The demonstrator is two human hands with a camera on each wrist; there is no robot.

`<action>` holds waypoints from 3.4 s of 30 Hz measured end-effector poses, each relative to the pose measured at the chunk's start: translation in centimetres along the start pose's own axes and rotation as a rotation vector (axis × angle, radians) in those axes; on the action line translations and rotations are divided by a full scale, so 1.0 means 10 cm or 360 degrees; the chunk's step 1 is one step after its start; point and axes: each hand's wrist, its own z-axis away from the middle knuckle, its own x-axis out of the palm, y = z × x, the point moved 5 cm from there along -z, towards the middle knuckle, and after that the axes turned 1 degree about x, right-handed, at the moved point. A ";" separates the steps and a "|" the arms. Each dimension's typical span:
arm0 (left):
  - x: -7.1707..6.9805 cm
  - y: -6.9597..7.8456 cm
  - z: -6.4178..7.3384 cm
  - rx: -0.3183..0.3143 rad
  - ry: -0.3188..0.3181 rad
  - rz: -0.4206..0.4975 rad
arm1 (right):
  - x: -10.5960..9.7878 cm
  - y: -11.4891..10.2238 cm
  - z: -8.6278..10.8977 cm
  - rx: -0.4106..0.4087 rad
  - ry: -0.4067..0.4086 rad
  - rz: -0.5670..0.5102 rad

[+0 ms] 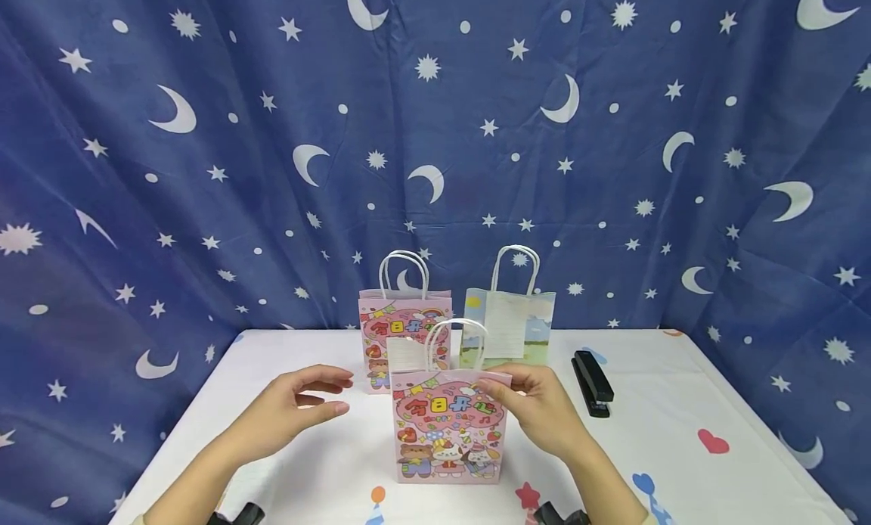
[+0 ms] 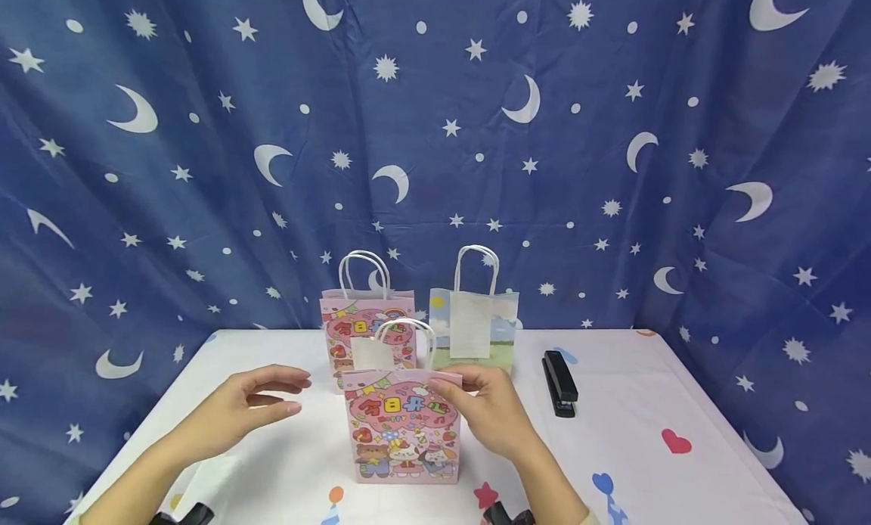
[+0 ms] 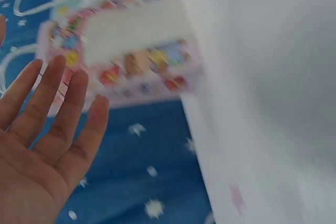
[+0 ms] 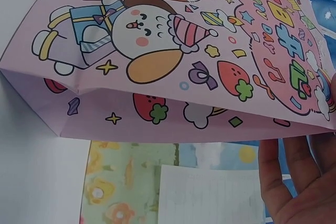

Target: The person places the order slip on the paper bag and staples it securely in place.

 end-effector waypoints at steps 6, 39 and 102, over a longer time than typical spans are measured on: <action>-0.19 -0.33 0.21 -0.0141 -0.0065 -0.0363 | 0.00 -0.01 -0.02 -0.0055 -0.0015 0.0000; -0.40 -1.09 0.64 -0.0120 -0.0353 -0.0704 | 0.02 0.02 -0.01 0.0013 -0.0043 -0.0085; 0.46 0.58 -0.14 0.0384 0.0705 0.0213 | 0.06 0.04 -0.02 -0.0064 -0.0077 -0.0206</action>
